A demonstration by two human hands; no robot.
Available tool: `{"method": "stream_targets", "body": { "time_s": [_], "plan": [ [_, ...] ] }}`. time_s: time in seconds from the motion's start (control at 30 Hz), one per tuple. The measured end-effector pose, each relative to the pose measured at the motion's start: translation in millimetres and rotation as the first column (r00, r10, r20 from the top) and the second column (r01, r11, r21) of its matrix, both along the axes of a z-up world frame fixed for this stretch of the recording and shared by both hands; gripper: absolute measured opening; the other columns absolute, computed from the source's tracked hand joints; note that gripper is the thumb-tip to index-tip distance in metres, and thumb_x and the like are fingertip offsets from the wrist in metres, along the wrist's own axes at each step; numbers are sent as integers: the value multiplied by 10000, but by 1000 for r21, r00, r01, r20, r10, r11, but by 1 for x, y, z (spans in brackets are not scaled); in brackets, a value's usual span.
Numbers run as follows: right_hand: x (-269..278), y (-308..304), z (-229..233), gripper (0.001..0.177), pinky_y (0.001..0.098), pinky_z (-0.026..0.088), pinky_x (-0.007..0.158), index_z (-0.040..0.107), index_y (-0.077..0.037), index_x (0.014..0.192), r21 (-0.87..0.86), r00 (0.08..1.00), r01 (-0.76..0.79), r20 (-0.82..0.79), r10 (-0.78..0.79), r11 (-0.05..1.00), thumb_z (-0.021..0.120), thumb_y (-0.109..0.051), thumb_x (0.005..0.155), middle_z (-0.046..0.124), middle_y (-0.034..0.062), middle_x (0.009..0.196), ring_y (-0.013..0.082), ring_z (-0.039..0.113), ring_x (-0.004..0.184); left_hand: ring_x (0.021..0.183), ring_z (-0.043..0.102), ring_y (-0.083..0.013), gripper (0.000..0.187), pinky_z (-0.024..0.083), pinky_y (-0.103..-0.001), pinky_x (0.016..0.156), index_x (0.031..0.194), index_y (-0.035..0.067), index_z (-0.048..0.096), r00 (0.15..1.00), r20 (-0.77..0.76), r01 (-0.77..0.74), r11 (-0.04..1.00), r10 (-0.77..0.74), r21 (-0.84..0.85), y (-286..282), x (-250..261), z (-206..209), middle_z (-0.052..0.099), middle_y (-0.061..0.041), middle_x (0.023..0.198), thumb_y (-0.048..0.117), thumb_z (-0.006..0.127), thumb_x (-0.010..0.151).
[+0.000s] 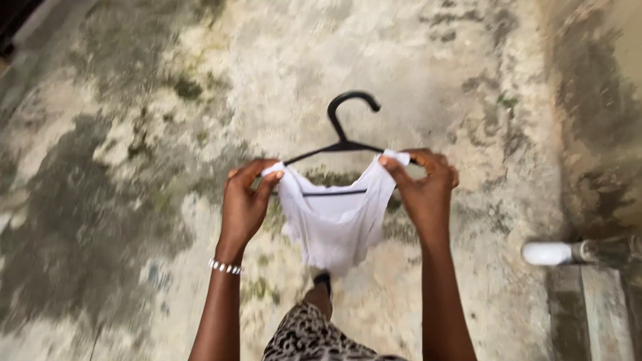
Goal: Wash a white tank top in a twin-tub washing machine and then hang it on a clothesline.
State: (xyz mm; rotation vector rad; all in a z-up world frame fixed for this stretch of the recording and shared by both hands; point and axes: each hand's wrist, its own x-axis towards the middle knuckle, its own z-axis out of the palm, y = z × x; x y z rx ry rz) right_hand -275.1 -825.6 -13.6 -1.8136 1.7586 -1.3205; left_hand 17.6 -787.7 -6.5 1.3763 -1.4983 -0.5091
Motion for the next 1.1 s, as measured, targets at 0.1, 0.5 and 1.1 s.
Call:
{"method": "stream_targets", "body": {
  "time_s": [0.1, 0.5, 1.1],
  "plan": [
    [8, -81, 14, 423, 415, 266, 1074, 778, -109, 930, -38, 1000, 0, 4, 0, 999, 844, -509, 805, 722, 25, 1026, 175, 601, 1047, 798, 650, -169, 167, 528, -290, 780, 1090, 15, 764, 995, 90, -27, 998, 33, -59, -84, 18, 4, 787, -90, 940, 131, 748, 971],
    [41, -369, 21, 369, 380, 412, 868, 790, -102, 924, 68, 997, 23, 71, -28, 997, 848, -444, 799, 719, 12, 944, 154, 620, 963, 886, 602, -208, 175, 598, -308, 716, 1066, 35, 758, 998, 54, -29, 998, 26, 50, -378, 38, 14, 757, -72, 950, 146, 738, 932],
    [46, -858, 65, 298, 325, 522, 778, 790, -58, 945, -44, 992, -70, 104, 74, 997, 891, -316, 836, 737, 35, 946, 157, 626, 957, 860, 574, -161, 183, 592, -282, 644, 1094, 54, 755, 997, -33, -63, 993, 66, 98, -849, 39, 46, 760, -68, 963, 150, 728, 941]
  ]
}}
